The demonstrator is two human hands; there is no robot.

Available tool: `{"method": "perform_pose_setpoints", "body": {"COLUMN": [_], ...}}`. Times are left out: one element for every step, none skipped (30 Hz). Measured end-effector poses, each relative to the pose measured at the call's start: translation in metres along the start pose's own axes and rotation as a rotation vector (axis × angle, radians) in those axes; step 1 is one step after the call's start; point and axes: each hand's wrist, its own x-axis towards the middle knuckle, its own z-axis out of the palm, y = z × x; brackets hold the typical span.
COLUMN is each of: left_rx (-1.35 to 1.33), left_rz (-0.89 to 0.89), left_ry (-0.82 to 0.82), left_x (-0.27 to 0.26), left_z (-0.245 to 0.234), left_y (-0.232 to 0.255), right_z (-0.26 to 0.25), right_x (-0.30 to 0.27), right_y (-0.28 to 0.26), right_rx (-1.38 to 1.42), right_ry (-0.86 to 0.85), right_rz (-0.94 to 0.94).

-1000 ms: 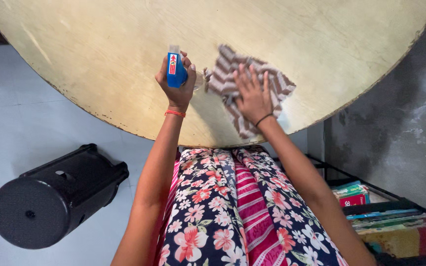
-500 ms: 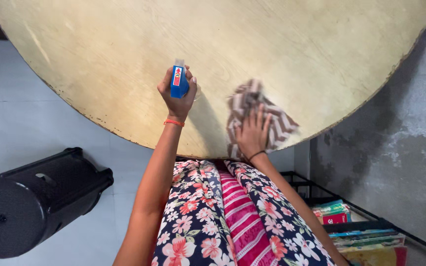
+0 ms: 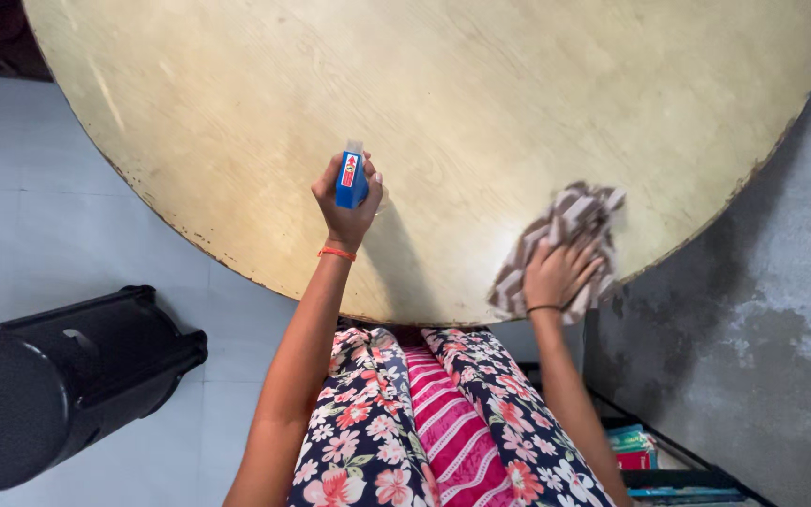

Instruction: The person cleans a large round wooden table by spraying a blue cleaning solution and wiping the surface with a striped cloth. The person moves around the table to clean different sections, including the edges and center, using circular and back-and-forth motions.

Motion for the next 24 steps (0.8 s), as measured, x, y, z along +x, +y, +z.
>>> {"method": "perform_pose_setpoints", "body": {"left_rx": [0.021, 0.041, 0.062, 0.038, 0.016, -0.006, 0.000, 0.005, 0.010, 0.009, 0.008, 0.007, 0.014, 0.021, 0.030, 0.045, 0.059, 0.074, 0.061, 0.048, 0.028, 0.050, 0.068, 0.086], "left_rz": [-0.004, -0.008, -0.003, -0.022, -0.049, -0.075, -0.073, -0.071, -0.068, -0.063, -0.059, -0.056, -0.054, -0.052, -0.053, -0.020, 0.019, 0.058, 0.015, -0.028, -0.075, -0.069, -0.059, -0.049], "left_ry": [0.011, 0.023, 0.029, 0.029, 0.025, 0.021, 0.027, 0.033, 0.039, 0.040, 0.041, 0.042, 0.052, 0.061, 0.073, 0.063, 0.052, 0.042, 0.068, 0.094, 0.113, 0.122, 0.128, 0.134], "left_x": [-0.001, -0.001, 0.002, 0.005, 0.003, 0.001, 0.001, 0.001, 0.002, 0.003, 0.004, 0.004, 0.005, 0.004, 0.002, -0.001, -0.002, -0.002, -0.002, -0.002, -0.003, -0.004, -0.003, 0.002], "left_z": [0.000, 0.002, 0.002, 0.003, 0.002, 0.002, 0.002, 0.002, 0.003, 0.003, 0.003, 0.003, 0.005, 0.006, 0.006, 0.004, 0.003, 0.002, 0.004, 0.006, 0.008, 0.009, 0.009, 0.010], "left_y": [0.001, 0.002, 0.002, 0.001, 0.001, 0.000, -0.002, -0.003, -0.004, -0.005, -0.006, -0.006, -0.006, -0.006, -0.005, -0.003, -0.002, -0.001, -0.002, -0.003, -0.004, -0.004, -0.004, -0.006], "right_z": [0.009, 0.015, 0.023, 0.027, 0.029, 0.030, 0.030, 0.032, 0.032, 0.030, 0.028, 0.024, 0.018, 0.014, 0.010, 0.007, 0.009, 0.012, 0.016, 0.023, 0.029, 0.033, 0.035, 0.035], "right_x": [-0.016, -0.026, -0.027, -0.023, -0.019, -0.006, 0.016, 0.038, 0.066, 0.094, 0.119, 0.141, 0.158, 0.167, 0.166, 0.155, 0.135, 0.111, 0.089, 0.069, 0.049, 0.039, 0.034, 0.036], "right_y": [-0.015, -0.033, -0.059, -0.084, -0.107, -0.125, -0.136, -0.146, -0.148, -0.141, -0.127, -0.108, -0.085, -0.063, -0.041, -0.024, -0.017, -0.015, -0.020, -0.034, -0.050, -0.070, -0.089, -0.107], "right_rx": [-0.037, -0.075, -0.092, -0.109, -0.033, 0.042, 0.048, 0.053, 0.033, 0.013, -0.002, -0.015, -0.014, -0.012, 0.001, 0.015, 0.050, 0.086, 0.020, -0.046, -0.158, -0.147, -0.135, -0.062], "right_ry": [-0.055, -0.109, -0.159, -0.208, -0.195, -0.182, -0.178, -0.175, -0.153, -0.131, -0.133, -0.134, -0.091, -0.048, -0.024, -0.001, 0.052, 0.103, 0.044, -0.016, 0.048, -0.069, -0.183, -0.123], "right_rz": [-0.096, -0.191, -0.290, -0.389, -0.465, -0.541, -0.572, -0.604, -0.592, -0.580, -0.489, -0.398, -0.334, -0.269, -0.199, -0.128, -0.069, -0.010, -0.006, -0.001, -0.136, -0.220, -0.299, -0.386]}}
